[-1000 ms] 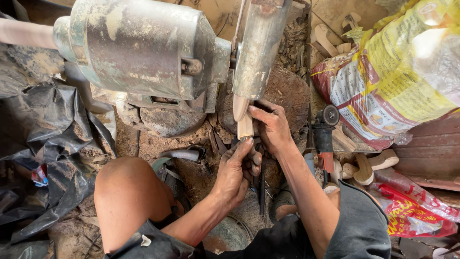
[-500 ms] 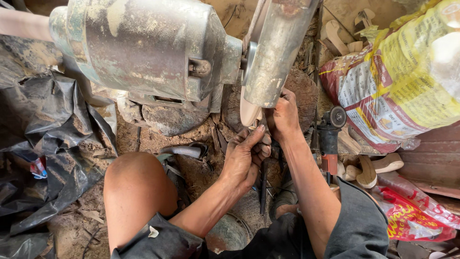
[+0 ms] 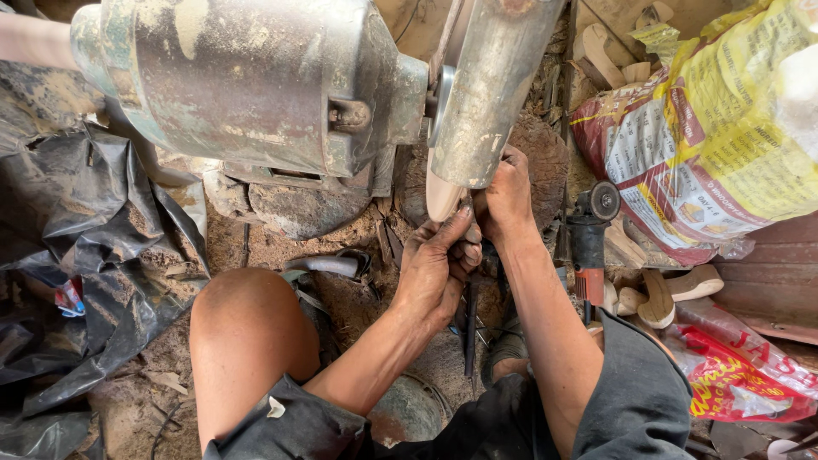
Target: The person holds a small wooden piece against a rotating grinding wheel, shaping and smoothing its surface. They rotate the piece to grind different sides and edges, occasionally pausing to inspect the progress.
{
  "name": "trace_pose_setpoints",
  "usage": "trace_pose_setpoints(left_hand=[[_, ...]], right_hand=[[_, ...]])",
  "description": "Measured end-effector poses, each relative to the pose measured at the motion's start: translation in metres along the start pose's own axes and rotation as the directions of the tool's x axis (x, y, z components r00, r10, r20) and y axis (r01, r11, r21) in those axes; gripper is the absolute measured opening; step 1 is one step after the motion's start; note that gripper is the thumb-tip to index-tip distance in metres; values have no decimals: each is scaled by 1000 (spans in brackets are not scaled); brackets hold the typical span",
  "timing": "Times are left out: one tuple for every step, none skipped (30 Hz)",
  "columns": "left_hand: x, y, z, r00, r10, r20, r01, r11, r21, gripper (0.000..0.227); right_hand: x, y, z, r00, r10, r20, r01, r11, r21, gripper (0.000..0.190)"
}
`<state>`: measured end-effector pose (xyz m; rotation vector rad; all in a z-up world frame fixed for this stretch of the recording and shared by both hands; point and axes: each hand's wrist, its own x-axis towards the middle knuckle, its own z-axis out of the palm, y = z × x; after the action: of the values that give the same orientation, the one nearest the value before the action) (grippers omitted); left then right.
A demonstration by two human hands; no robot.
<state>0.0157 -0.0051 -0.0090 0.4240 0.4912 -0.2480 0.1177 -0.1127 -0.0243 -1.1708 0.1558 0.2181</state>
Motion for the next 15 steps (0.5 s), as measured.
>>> trace_pose_setpoints(left_hand=[[0, 0, 0, 1000, -4, 0, 4, 1000, 0, 12], [0, 0, -1, 1000, -9, 0, 9, 1000, -1, 12], [0, 0, -2, 1000, -15, 1, 15, 1000, -1, 12], [-1, -1, -3, 1000, -19, 4, 19, 1000, 0, 12], [-2, -1, -4, 1000, -23, 7, 23, 1000, 1, 12], [-4, -1, -5, 1000, -23, 14, 23, 1000, 1, 12], [-5, -2, -6, 1000, -13, 16, 13, 1000, 23, 12], [-8, -3, -8, 1000, -5, 18, 5, 999, 44, 12], [-12, -3, -10, 1000, 2, 20, -4, 998, 65, 11], [-18, -4, -13, 999, -15, 30, 13, 996, 90, 11], [-26, -3, -17, 999, -33, 39, 29, 993, 115, 11], [-31, 0, -19, 997, -55, 52, 47, 989, 143, 12], [-36, 2, -21, 993, -91, 69, 84, 991, 107, 15], [-42, 1, -23, 989, -121, 86, 116, 991, 61, 19], [-46, 0, -24, 983, -151, 105, 150, 989, 16, 24]], right_hand=[[0, -1, 2, 1000, -2, 8, 2, 1000, 4, 16], [-1, -1, 2, 1000, -5, 14, 5, 1000, 8, 16], [-1, -2, 3, 1000, -8, 21, 8, 1000, 12, 17], [-2, -2, 3, 1000, -10, 22, 10, 1000, 8, 18], [-4, -2, 4, 1000, -12, 24, 12, 1000, 5, 20], [-5, -2, 4, 999, -17, 29, 17, 1000, 0, 22], [-7, -3, 5, 999, -25, 36, 26, 999, -26, 21], [-11, -3, 4, 999, -33, 41, 35, 998, -53, 21], [-16, -3, 3, 998, -40, 46, 44, 996, -80, 22], [-23, -2, 2, 999, -11, 45, 14, 997, -74, 24], [-30, -1, 2, 999, 18, 44, -15, 998, -68, 28], [-37, -1, 1, 998, 42, 39, -39, 997, -61, 32], [-42, -1, 0, 999, 16, 48, -17, 1000, 8, 34], [-47, -4, -3, 998, -5, 63, 0, 998, 69, 37], [-53, -6, -7, 997, -27, 77, 16, 991, 130, 40]])
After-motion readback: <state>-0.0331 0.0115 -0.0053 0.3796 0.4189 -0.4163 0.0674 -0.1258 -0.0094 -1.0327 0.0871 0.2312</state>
